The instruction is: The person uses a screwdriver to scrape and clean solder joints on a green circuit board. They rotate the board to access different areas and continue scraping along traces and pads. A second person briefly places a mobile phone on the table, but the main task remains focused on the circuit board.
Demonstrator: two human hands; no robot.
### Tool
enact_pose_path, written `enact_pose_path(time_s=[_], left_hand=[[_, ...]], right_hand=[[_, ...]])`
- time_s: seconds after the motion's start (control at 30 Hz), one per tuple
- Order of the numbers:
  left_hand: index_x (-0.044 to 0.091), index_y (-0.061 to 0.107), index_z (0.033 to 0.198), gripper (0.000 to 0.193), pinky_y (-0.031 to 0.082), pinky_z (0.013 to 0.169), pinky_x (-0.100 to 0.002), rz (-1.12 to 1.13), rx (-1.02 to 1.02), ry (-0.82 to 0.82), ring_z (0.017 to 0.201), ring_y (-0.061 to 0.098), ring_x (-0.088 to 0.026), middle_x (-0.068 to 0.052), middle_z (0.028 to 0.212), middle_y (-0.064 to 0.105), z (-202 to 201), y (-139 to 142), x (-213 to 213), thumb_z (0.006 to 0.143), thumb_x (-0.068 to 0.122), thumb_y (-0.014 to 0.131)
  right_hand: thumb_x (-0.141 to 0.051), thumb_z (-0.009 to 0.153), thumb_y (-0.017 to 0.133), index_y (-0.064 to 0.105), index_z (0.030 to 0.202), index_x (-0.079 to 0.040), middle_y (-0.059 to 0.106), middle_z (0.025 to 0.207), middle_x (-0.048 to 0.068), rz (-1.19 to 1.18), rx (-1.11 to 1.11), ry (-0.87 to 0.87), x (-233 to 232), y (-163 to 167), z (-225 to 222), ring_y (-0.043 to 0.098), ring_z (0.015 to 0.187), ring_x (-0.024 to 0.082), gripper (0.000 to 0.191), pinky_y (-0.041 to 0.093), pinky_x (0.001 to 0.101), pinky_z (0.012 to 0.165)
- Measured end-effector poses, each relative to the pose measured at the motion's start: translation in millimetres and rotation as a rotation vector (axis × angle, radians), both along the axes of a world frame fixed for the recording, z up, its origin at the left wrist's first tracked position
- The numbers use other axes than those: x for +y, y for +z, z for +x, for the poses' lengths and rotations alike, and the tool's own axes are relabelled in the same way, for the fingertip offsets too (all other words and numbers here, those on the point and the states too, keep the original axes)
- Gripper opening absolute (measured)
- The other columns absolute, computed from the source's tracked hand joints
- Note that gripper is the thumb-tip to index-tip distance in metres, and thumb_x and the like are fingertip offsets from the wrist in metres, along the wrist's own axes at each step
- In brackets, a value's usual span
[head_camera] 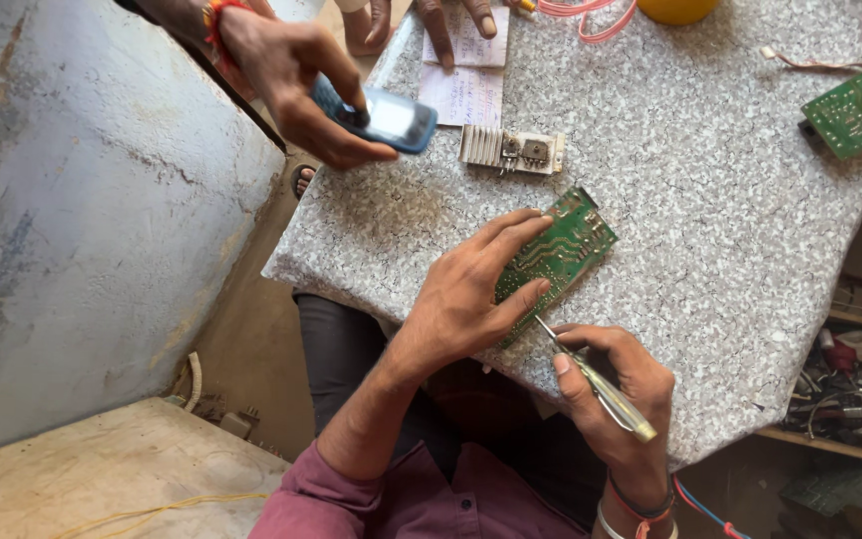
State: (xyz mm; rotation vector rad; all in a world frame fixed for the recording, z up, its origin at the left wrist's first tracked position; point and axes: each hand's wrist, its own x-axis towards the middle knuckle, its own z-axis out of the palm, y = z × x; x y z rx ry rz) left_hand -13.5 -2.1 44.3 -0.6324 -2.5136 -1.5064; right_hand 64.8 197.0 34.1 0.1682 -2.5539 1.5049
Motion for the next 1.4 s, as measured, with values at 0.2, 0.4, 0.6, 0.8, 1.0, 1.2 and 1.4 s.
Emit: enact_pose_path(time_s=[0.2,0.4,0.6,0.8,1.0,1.2,1.4], left_hand=[[0.007,0.042,0.156,0.072,0.048,0.116,-0.045,-0.015,0.079,-0.135,0.141,0.056,-0.038,-0.019,0.153,0.054,-3.2,-3.2,-5.1,0.094,0.028,0.074],[0.005,0.035,0.159,0.080,0.042,0.119,-0.046,-0.070,0.081,-0.294,0.140,0.055,-0.036,-0.021,0.153,0.054,-7.0,-7.1,-8.0,0.093,0.027,0.074],[0.006,0.037,0.158,0.075,0.043,0.118,-0.045,-0.059,0.059,-0.177,0.139,0.055,-0.038,-0.024,0.151,0.054,-12.1,12.6,-8.0,0.097,0.027,0.074],[0.005,0.024,0.164,0.083,0.055,0.104,-0.041,-0.019,0.160,-0.222,0.116,0.070,-0.028,-0.019,0.134,0.067,-42.6,58.9,31.0,0.100,0.029,0.072],[0.011,0.024,0.164,0.083,0.057,0.073,-0.039,-0.337,-0.051,-0.262,0.074,0.072,-0.025,-0.014,0.090,0.076,-41.3,97.1,49.6,0.098,0.031,0.070],[0.019,0.063,0.111,0.021,0.060,0.080,-0.038,0.014,0.908,-0.373,0.096,0.073,-0.026,-0.015,0.120,0.070,19.7,107.6,13.9,0.098,0.008,0.074],[0.005,0.051,0.141,0.048,0.060,0.082,-0.039,-0.122,0.559,-0.191,0.095,0.071,-0.025,-0.011,0.111,0.069,-12.8,69.0,17.0,0.102,0.018,0.074]], right_hand=[[-0.005,0.096,0.068,0.069,0.109,0.001,0.075,0.109,0.010,-0.275,0.014,-0.097,3.4,-7.9,6.3,0.063,0.088,0.008,0.015,0.051,0.0227,0.079],[-0.006,0.095,0.069,0.069,0.110,0.001,0.073,0.101,0.006,-0.255,0.013,-0.104,8.4,-7.6,11.6,0.060,0.083,0.006,0.016,0.048,0.0204,0.073],[-0.008,0.095,0.070,0.071,0.110,0.000,0.067,0.089,0.001,-0.259,0.004,-0.106,10.1,-2.9,13.4,0.053,0.074,0.004,0.016,0.043,0.0207,0.065],[-0.008,0.093,0.071,0.072,0.109,-0.001,0.067,0.080,0.001,-0.282,-0.064,-0.168,11.0,-0.8,14.8,0.051,0.066,0.004,0.017,0.042,0.0212,0.059],[-0.006,0.096,0.068,0.069,0.110,0.000,0.071,0.096,0.003,-0.326,0.075,-0.105,17.3,-5.4,16.0,0.059,0.083,0.006,0.016,0.048,0.0219,0.074],[-0.008,0.095,0.068,0.069,0.108,-0.001,0.069,0.090,0.004,-0.309,0.066,-0.149,17.4,-8.0,17.9,0.059,0.079,0.008,0.015,0.048,0.0236,0.072],[-0.009,0.097,0.067,0.068,0.110,0.000,0.071,0.097,0.004,-0.385,0.091,-0.117,18.6,-6.7,17.6,0.064,0.088,0.008,0.016,0.051,0.0234,0.079]])
